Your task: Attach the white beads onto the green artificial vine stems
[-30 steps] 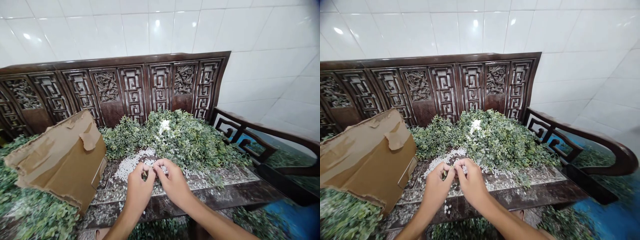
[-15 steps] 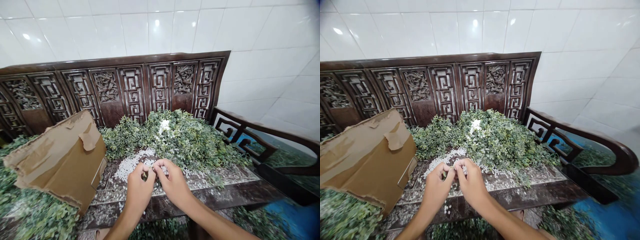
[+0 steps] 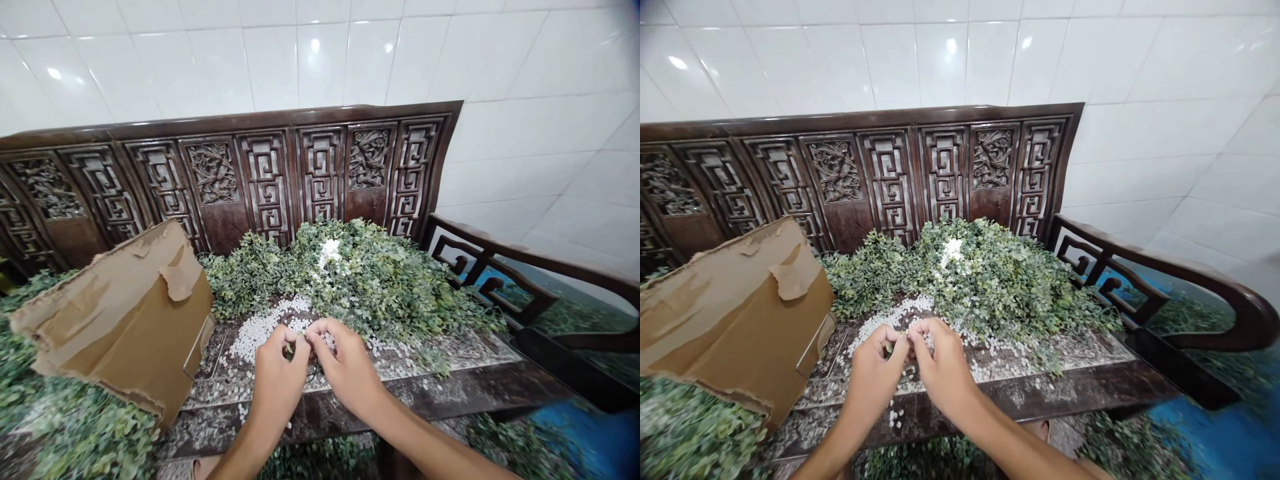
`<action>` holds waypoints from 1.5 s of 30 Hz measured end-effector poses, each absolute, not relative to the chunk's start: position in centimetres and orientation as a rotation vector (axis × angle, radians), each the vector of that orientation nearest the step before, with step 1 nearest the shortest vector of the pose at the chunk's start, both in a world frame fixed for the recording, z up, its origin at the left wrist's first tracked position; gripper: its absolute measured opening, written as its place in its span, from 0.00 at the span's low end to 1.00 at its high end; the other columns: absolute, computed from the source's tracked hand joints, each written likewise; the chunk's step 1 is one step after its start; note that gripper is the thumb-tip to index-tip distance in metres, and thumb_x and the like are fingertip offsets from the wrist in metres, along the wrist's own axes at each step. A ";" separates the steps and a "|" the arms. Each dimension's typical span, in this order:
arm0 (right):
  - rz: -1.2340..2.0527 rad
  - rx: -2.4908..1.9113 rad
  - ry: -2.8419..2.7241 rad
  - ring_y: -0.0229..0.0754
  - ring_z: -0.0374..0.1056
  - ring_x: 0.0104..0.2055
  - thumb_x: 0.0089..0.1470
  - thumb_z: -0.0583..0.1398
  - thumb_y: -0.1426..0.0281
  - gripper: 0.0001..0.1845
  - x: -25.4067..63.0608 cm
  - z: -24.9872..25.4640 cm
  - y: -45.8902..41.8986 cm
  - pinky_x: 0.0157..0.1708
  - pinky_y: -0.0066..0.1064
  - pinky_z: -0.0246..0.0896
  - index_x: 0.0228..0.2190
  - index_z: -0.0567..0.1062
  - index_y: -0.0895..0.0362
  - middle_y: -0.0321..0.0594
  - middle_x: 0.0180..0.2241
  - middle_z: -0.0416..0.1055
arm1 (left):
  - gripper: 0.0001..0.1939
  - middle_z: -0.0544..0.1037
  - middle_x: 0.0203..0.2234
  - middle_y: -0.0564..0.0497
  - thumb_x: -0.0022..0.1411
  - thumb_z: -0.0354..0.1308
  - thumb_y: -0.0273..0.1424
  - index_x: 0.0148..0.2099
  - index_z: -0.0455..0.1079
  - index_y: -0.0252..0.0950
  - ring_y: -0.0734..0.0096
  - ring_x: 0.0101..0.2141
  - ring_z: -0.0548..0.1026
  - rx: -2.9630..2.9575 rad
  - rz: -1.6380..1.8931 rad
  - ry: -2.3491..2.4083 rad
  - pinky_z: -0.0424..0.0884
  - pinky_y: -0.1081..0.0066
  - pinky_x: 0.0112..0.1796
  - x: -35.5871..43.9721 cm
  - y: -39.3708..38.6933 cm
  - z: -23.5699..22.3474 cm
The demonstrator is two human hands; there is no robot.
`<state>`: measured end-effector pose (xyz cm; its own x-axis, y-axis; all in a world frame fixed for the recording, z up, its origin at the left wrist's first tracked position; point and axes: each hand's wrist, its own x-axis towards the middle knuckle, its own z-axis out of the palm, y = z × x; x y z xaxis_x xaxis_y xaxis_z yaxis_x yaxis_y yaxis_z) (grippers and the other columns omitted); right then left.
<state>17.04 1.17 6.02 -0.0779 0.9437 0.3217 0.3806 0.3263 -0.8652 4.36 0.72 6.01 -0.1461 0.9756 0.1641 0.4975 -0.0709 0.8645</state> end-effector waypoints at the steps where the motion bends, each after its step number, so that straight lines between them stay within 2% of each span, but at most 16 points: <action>1: 0.743 -1.219 -1.645 0.43 0.68 0.34 0.59 0.54 0.70 0.09 17.0 6.0 1.1 0.35 0.30 0.60 0.30 0.73 0.56 0.39 0.31 0.74 | 0.11 0.67 0.18 0.57 0.56 0.51 0.34 0.23 0.63 0.38 0.72 0.23 0.64 1.594 1.154 1.671 0.59 0.73 0.27 4.3 0.7 6.0; 19: 0.724 -1.204 -1.657 0.41 0.68 0.33 0.59 0.54 0.71 0.09 17.0 6.0 1.2 0.32 0.28 0.58 0.29 0.72 0.56 0.38 0.31 0.73 | 0.10 0.71 0.20 0.55 0.57 0.50 0.34 0.25 0.64 0.38 0.70 0.25 0.67 1.570 1.120 1.659 0.61 0.73 0.29 4.3 0.7 5.7; 45: 0.752 -1.207 -1.650 0.41 0.68 0.33 0.59 0.54 0.70 0.09 17.0 6.1 1.0 0.31 0.28 0.58 0.30 0.73 0.57 0.39 0.31 0.73 | 0.11 0.72 0.19 0.56 0.58 0.50 0.35 0.25 0.65 0.38 0.70 0.24 0.68 1.570 1.116 1.676 0.61 0.73 0.28 4.4 0.6 5.8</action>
<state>16.98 1.04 6.11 -0.0888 0.9429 0.3211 0.3760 0.3302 -0.8658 4.43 0.58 5.81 -0.1389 0.9820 0.1281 0.4971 -0.0427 0.8666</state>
